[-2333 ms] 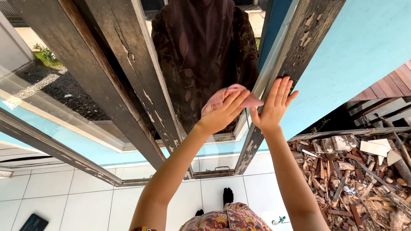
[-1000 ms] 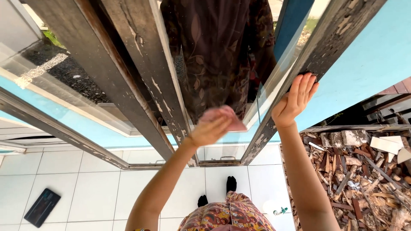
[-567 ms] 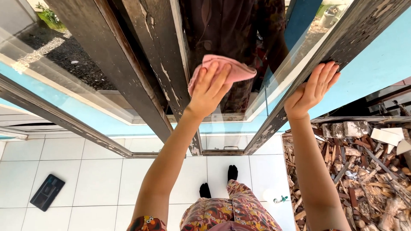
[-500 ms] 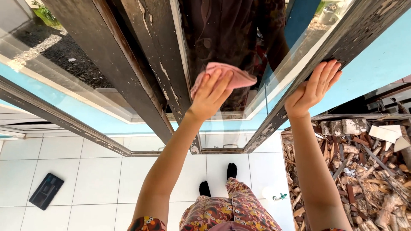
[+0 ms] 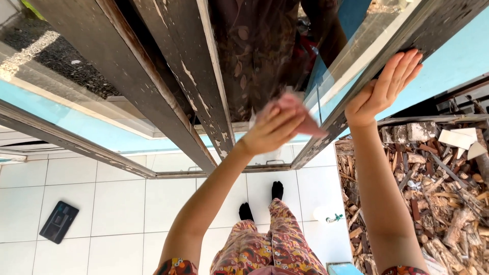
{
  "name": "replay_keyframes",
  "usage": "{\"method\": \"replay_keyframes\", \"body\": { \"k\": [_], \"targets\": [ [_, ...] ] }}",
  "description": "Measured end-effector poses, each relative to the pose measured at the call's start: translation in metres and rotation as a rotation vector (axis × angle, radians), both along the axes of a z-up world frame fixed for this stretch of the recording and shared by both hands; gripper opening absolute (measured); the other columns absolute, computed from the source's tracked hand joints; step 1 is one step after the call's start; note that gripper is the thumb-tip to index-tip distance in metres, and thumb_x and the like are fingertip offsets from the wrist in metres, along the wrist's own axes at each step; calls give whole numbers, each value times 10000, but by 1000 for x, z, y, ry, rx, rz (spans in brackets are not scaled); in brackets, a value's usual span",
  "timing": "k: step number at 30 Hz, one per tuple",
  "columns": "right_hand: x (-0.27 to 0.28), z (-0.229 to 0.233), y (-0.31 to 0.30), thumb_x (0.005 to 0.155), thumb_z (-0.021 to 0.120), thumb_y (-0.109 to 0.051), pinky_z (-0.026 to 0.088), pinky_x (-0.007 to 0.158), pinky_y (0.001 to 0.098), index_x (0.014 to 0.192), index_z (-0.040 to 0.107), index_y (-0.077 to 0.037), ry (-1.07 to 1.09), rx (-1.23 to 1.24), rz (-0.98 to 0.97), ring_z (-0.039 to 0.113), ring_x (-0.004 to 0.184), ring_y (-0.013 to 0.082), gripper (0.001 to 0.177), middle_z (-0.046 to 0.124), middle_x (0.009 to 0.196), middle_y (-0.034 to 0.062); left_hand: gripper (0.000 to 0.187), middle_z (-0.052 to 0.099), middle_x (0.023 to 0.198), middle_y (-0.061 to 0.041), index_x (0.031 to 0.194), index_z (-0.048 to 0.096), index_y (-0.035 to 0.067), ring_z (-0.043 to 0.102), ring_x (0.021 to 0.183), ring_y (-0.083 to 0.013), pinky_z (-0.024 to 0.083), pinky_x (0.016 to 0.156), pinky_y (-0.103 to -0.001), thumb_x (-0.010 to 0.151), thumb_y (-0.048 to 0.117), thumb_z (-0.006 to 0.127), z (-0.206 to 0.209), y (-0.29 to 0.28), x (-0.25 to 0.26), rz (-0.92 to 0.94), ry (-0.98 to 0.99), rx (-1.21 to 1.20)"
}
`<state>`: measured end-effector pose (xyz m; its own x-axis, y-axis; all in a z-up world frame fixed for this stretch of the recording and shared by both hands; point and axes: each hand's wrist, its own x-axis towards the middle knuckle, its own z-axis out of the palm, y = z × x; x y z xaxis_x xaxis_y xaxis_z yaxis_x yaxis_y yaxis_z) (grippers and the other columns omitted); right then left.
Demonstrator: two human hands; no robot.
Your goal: The person wipes a glass window pane and its frame using a pink cloth. They repeatedly fold the cloth and wipe different sections of the glass and frame.
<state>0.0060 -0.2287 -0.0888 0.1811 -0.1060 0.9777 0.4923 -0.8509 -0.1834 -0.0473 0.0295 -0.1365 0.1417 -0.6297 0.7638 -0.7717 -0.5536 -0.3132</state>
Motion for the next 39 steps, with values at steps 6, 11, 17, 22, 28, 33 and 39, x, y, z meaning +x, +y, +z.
{"method": "replay_keyframes", "body": {
  "k": [6,11,17,22,28,33,39],
  "targets": [
    [-4,5,-2,1085,306,-285,124,1358,521,1561,364,-50,29,3,33,234,1582,299,534,286,1645,98,352,390,1560,-123,1455,620,73,259,1471,-344,138,1266,-503,1140,147,761,118,-35,37,161,-109,-70],
    [-8,10,0,1077,313,-142,132,1356,536,1556,356,-31,38,-28,37,226,1577,299,494,301,1637,99,415,300,1610,-255,1546,527,-8,266,1483,-441,185,1267,-569,1213,228,453,112,-42,26,370,-312,349],
    [-9,11,-2,1044,303,-107,126,1362,553,1548,355,-11,43,-53,40,221,1577,308,515,291,1634,114,462,338,1595,-234,1558,440,-29,292,1490,-359,189,1281,-472,1169,218,402,36,-48,23,271,-298,446],
    [-7,11,-3,1017,319,-52,108,1358,550,1559,344,-19,23,-55,57,209,1581,299,544,288,1644,99,514,115,1675,-210,1608,281,-18,251,1513,-377,298,1279,-463,1180,167,498,-41,-31,3,379,-368,551],
    [-13,11,-2,975,335,70,83,1359,555,1564,346,-12,62,-43,93,198,1586,296,595,282,1647,116,489,420,1536,-111,1447,484,73,367,1464,-277,307,1280,-410,1017,62,718,-104,-14,-22,30,95,26],
    [-27,19,-6,1032,340,18,94,1368,554,1581,322,-21,134,-77,104,183,1596,301,550,248,1663,109,741,409,1546,-59,1508,417,180,277,1493,-295,123,1307,-545,988,161,946,13,-41,14,54,-2,-311],
    [-46,33,-22,1110,357,61,94,1387,537,1630,232,-29,343,-202,118,99,1613,309,543,152,1694,122,327,530,1473,-75,1413,582,5,448,1394,-223,270,1235,-376,1133,171,549,46,-70,25,205,-213,-67]
  ]
}}
